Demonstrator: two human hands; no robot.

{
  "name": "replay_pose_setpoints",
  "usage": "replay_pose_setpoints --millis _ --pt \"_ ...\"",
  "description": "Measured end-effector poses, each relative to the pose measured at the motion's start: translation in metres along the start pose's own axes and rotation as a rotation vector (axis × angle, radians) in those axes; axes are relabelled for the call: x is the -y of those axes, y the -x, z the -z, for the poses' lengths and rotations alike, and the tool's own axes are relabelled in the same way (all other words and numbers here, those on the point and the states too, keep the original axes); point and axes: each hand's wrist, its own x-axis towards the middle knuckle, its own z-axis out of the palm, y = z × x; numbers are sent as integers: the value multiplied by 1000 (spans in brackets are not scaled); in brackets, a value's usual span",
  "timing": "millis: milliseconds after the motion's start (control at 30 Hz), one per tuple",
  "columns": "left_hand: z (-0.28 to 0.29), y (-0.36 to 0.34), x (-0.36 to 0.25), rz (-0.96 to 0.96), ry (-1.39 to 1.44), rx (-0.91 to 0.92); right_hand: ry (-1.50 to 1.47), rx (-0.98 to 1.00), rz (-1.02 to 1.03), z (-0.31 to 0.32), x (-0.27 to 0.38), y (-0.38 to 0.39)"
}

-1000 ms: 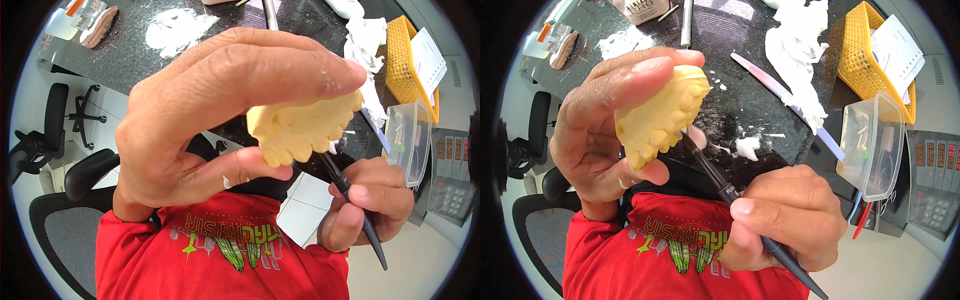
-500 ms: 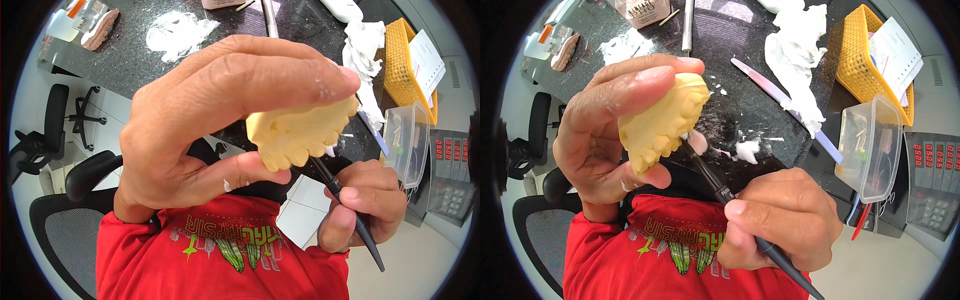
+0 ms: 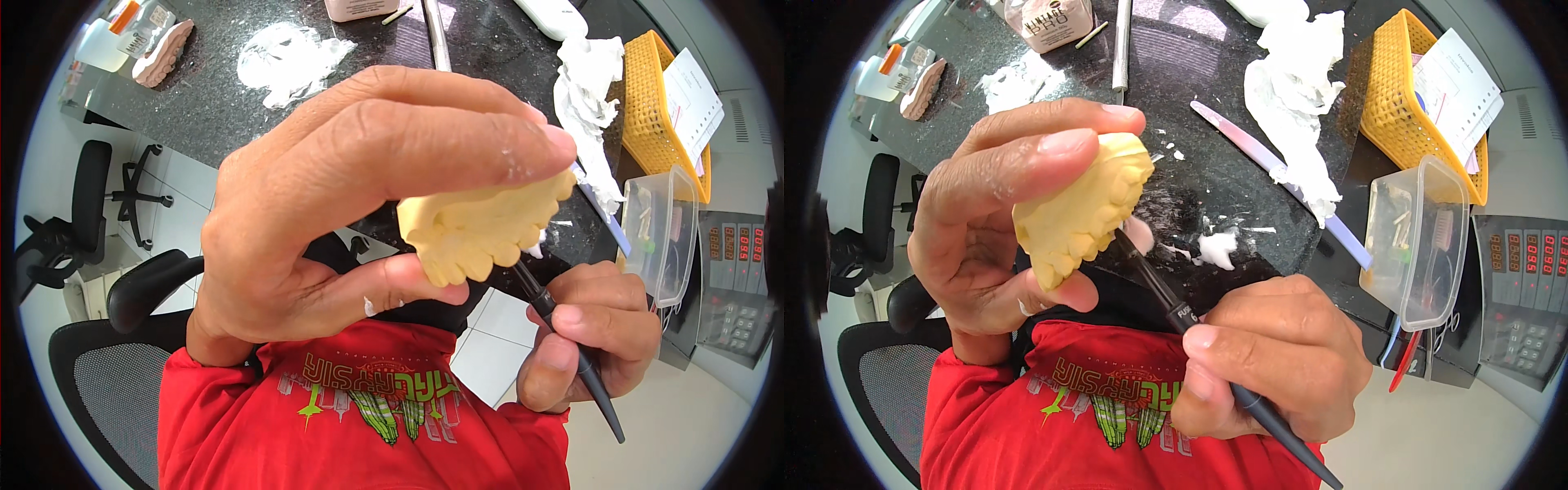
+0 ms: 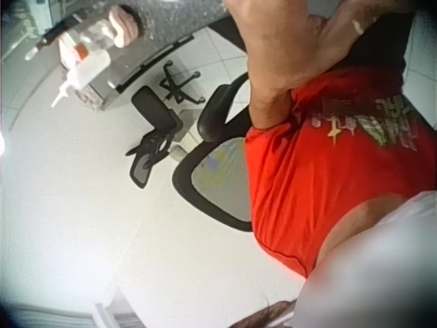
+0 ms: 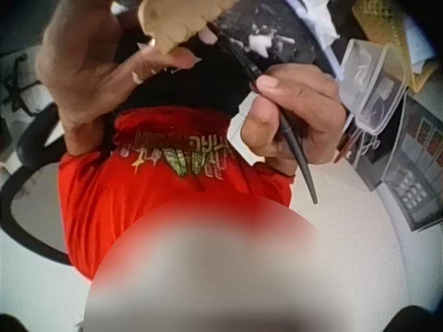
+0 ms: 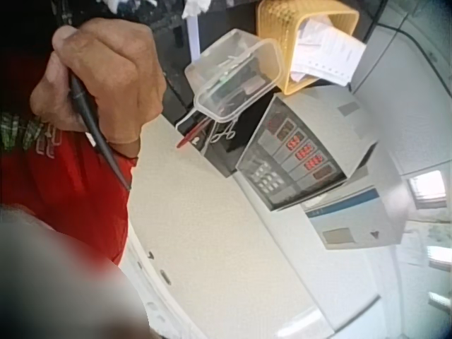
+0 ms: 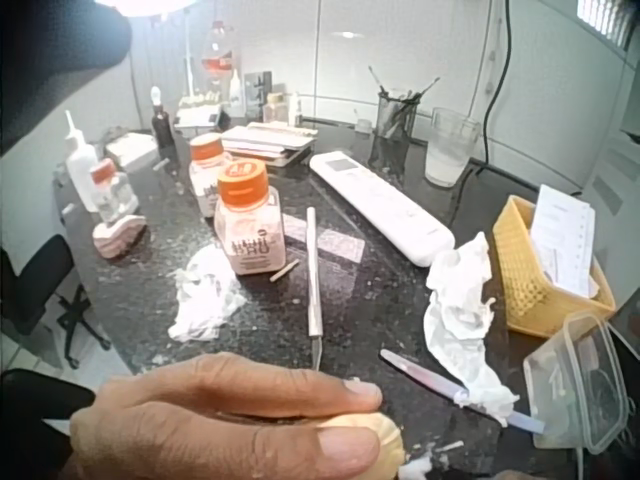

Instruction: Applying and shaping porcelain paste onto a dental bridge mounted on a plaster model using a brush and carving tool.

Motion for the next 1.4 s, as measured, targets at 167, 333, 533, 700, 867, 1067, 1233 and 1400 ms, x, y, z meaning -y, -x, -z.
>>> replay_pose_setpoints --millis 167,333,533,700,867,1067,1233,1400 --pt "12 -7 8 -77 -50 149 12 6 20 1 -1 -2" --pt "12 -6 7 -60 -42 141 1 -11 22 0 -2 -2" --pt "12 -9 4 -64 -47 121 -90 -39 21 6 -2 1" --pt "2 1 -3 80 -103 2 -62 -102 -140 18 0 7" --pt "-6 2 -4 115 30 -72 70 -46 -294 38 9 13" --pt "-6 0 2 92 137 -41 -6 -144 -419 41 11 12" --pt "0 1 4 76 76 12 -34 -59 -434 46 7 14" --pt "-2 3 3 77 68 -26 -47 -69 -399 46 4 14"
